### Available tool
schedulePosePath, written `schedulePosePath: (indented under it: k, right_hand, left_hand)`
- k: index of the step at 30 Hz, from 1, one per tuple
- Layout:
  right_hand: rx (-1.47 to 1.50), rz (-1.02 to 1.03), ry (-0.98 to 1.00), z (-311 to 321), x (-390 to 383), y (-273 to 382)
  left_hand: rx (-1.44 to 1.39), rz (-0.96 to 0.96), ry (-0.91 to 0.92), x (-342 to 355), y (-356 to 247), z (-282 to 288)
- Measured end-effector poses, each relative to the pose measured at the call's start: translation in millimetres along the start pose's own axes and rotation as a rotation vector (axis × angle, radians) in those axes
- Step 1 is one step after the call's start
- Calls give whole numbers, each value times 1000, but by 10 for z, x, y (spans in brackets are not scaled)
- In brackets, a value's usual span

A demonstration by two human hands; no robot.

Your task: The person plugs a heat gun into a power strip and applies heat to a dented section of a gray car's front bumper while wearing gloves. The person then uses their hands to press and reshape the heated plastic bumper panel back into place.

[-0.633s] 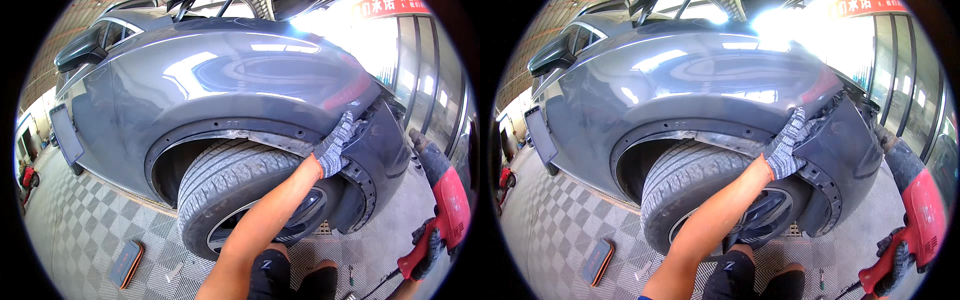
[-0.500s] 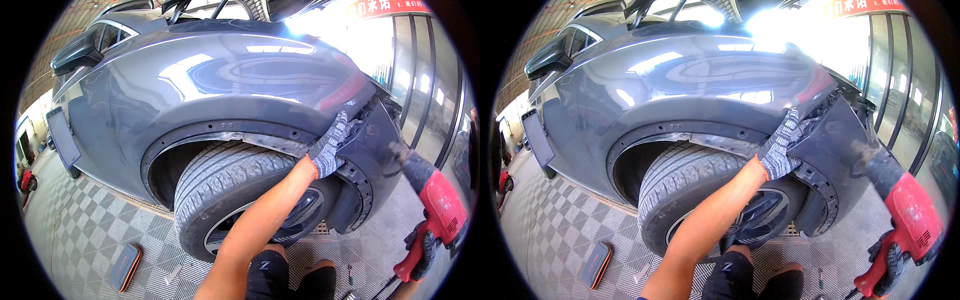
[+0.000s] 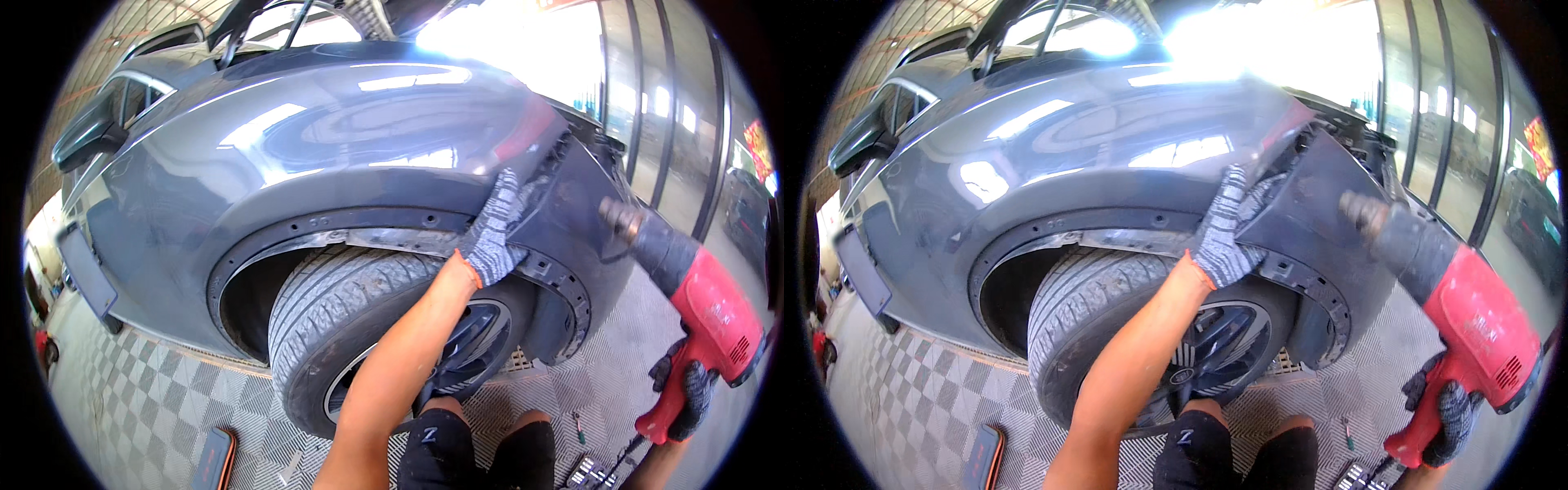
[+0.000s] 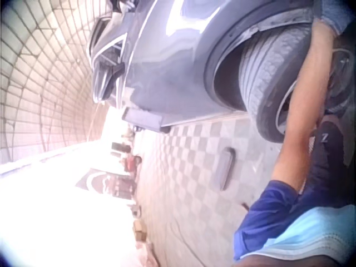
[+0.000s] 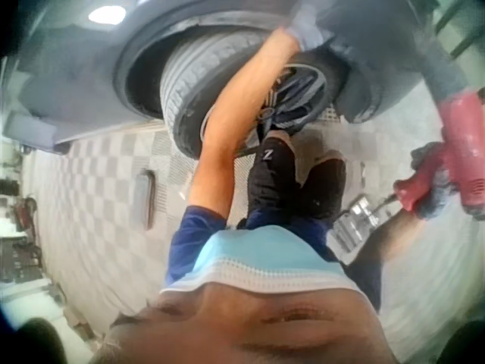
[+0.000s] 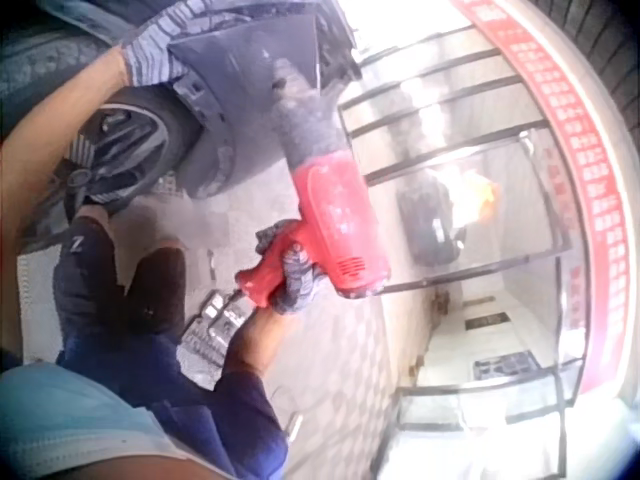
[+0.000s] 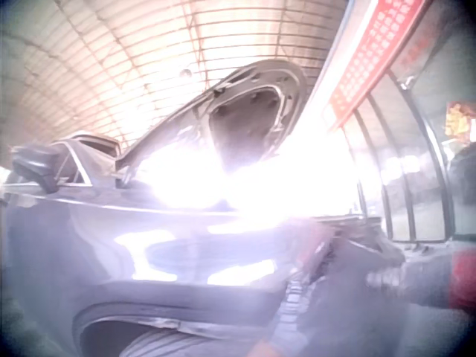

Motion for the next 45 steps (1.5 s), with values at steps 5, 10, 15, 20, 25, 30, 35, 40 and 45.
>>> schedulePosePath:
  k: [5,10,15,20,25,30,35,40,45]
  right_hand:
    - [-125,-92,-162,-64,30,-113]
    - [-126,-121,-82,103,-10,-96]
    - [-162,-101,-73,-13,53,-74]
    - [-115,-122,46,-73,75,-11]
    - [-91,-102,-14,-66,105,7]
    - [-56,-58,101,-139,79,128]
    - [-471,255,173,-160,101,227]
    - [-306,203,169,-219,69,301]
    - [-489,259,156,-167,83,260]
  left_hand:
    - [180,-90,-157,-193,-204,187]
    - [66,-42,-132,-40,21,177]
    - [51,-68,-192,-93,-34,126]
    - [140,-96,-141,-83,-49,117]
    - [108,-98,-123,-45,-24,116]
    - [152,-145,-105,-13,-18,89]
    - [168,-116,-84,-41,-36,64]
    - [142,-123,-95,-7,-30,123]
    - [167,-136,-116,-7,-2,102]
Point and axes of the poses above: each hand's wrist, its own x-axis towards the middle knuckle, its own z-axis out of the back of the hand, y = z × x, the point moved 7 cm from there along x, towards the middle knuckle, and after that the axes turned 3 degrees about -z, right-handed, at the moved point
